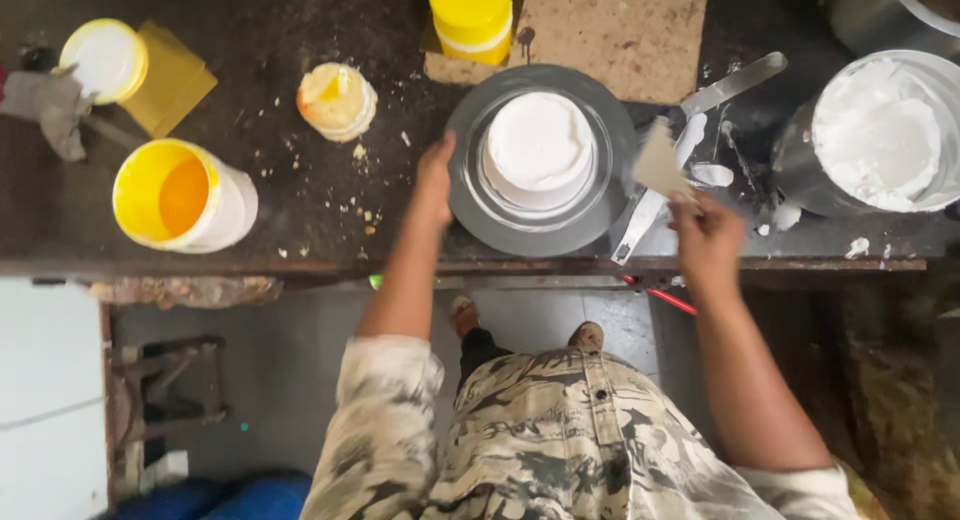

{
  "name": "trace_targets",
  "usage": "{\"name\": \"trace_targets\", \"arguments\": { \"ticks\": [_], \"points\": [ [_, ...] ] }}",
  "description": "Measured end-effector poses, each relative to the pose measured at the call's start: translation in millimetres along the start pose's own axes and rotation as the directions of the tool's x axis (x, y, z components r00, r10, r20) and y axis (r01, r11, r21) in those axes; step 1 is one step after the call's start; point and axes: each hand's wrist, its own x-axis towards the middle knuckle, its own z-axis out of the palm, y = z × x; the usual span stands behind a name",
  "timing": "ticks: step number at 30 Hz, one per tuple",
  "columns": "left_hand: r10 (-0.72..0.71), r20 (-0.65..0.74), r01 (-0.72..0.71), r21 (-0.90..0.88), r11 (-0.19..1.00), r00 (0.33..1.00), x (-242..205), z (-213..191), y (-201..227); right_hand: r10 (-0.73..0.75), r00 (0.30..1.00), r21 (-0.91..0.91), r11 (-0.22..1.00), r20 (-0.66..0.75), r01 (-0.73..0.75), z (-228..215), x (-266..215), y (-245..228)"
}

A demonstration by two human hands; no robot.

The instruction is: The person uses a metal spatula to spread a white paste onto a rotating cylindrical object. They then pour a yellow liquid onto the white layer and spread it evenly with the spatula. Finally, they place a yellow lid on the container.

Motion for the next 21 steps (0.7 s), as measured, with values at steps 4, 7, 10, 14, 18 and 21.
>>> {"name": "trace_targets", "arguments": {
  "ticks": [4,7,10,14,18,21],
  "points": [
    [-0.263,0.229,0.145,0.428,0.892,0.937,-156.2,81.9,-132.2,-0.152,0.988,-0.086,0.985,-0.01,0.151,29.1,4.2,-0.1],
    [-0.384,0.112,0.209,0.686,0.697,0.916,-187.6,93.6,-167.0,0.08,0.997,-0.017,0.997,0.016,-0.08,40.7,2.6,-3.0],
    [-0.243,-0.245,0.328,0.416,0.848,0.939,-171.7,54.6,-151.4,-0.159,0.984,-0.159,0.973,0.076,0.169,44.9,-6.7,-6.3],
    [-0.18,-0.333,0.273,0.256,0.927,0.925,-162.4,18.3,-137.2,-0.214,0.966,-0.18,0.954,0.147,0.238,51.2,-20.2,-9.1],
    [-0.209,-0.365,0.265,0.108,0.958,0.907,-157.3,1.9,-133.3,-0.101,0.976,-0.084,0.989,0.194,0.119,58.9,-38.0,-20.1],
    [-0.333,-0.339,0.353,-0.004,0.936,0.88,-154.1,-3.3,-126.6,-0.118,0.973,-0.066,0.989,0.199,0.133,60.5,-43.9,-28.9]
  ]
}}
